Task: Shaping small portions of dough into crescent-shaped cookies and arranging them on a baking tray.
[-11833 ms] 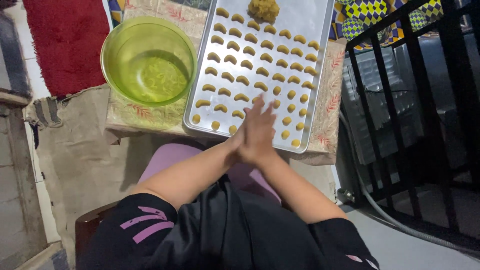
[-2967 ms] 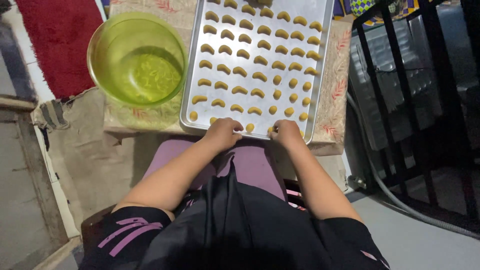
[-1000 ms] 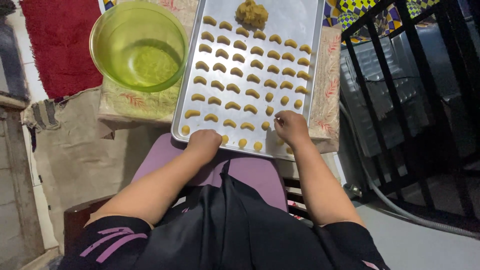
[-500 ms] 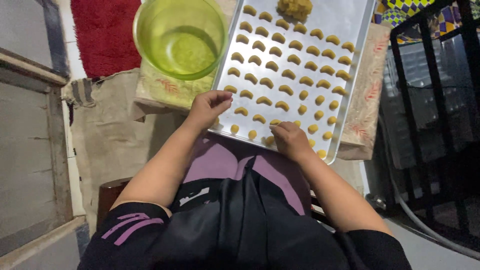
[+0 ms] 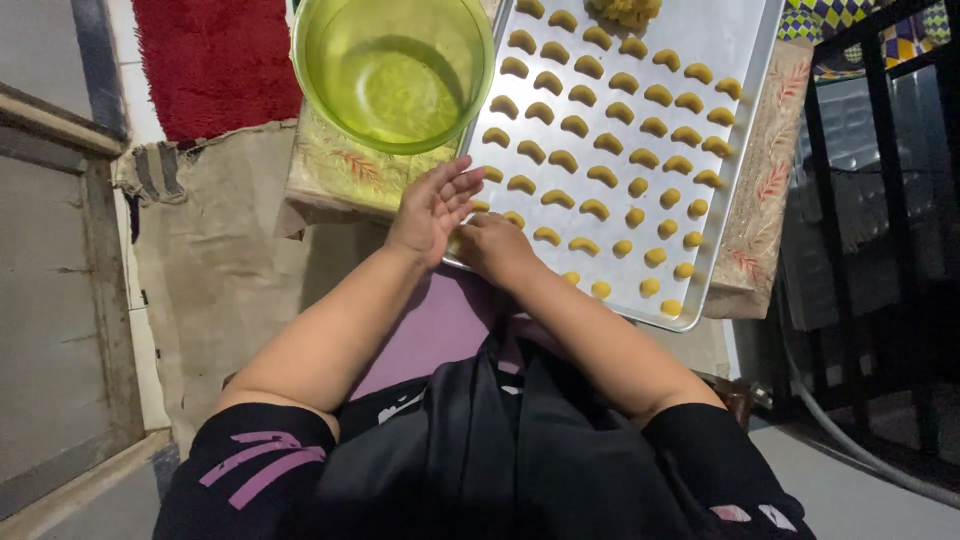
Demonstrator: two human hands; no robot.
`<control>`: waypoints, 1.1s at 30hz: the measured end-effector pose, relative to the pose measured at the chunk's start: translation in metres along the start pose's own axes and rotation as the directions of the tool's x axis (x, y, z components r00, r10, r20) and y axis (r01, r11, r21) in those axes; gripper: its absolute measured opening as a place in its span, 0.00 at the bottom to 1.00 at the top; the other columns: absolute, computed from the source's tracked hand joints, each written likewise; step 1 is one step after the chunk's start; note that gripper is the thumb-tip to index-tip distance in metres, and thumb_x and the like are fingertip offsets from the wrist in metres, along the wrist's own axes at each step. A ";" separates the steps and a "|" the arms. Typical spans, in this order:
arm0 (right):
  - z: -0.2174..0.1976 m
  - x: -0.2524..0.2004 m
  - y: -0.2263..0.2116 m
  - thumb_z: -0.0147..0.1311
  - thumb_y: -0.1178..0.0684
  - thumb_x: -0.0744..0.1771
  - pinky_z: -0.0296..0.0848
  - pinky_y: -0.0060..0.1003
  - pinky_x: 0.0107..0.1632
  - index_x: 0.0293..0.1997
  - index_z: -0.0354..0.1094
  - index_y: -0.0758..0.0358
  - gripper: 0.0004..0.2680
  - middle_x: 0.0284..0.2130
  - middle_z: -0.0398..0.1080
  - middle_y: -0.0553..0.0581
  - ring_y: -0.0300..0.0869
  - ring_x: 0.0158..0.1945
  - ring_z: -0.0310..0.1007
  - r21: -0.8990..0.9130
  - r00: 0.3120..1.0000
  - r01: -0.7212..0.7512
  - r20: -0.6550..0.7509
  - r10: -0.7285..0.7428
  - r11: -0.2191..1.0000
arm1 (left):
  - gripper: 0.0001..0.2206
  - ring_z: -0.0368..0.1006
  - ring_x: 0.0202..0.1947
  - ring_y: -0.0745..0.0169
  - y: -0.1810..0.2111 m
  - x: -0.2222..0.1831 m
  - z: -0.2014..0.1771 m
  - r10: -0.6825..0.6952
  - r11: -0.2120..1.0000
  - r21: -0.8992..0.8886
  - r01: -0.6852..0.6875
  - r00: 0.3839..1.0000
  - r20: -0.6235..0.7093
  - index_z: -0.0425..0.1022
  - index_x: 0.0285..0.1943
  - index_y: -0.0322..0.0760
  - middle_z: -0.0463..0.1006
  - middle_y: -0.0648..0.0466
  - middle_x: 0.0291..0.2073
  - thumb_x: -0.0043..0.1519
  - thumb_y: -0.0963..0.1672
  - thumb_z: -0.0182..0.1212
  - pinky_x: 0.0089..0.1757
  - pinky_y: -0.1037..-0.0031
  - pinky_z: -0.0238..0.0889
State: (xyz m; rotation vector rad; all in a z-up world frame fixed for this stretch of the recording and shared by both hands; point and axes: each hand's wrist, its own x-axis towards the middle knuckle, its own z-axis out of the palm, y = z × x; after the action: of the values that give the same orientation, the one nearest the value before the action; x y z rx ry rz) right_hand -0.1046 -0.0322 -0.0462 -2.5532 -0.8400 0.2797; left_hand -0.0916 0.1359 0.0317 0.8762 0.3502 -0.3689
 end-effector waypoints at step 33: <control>-0.106 -0.090 -0.059 0.26 0.11 0.60 0.16 0.67 0.73 0.77 0.29 0.74 0.50 0.76 0.25 0.74 0.68 0.77 0.13 -0.244 0.832 0.193 -0.472 -0.291 0.950 | 0.53 0.70 0.60 0.39 -0.037 -0.067 0.126 -0.261 0.768 -0.365 0.526 0.778 0.571 0.66 0.70 0.36 0.74 0.40 0.60 0.51 0.74 0.36 0.61 0.50 0.61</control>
State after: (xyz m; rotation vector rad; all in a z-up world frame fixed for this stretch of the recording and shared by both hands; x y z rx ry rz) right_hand -0.1728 -0.0795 0.0794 -2.4609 -0.9961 -0.5542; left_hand -0.1495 0.0256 0.1109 0.1444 0.1420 -0.8504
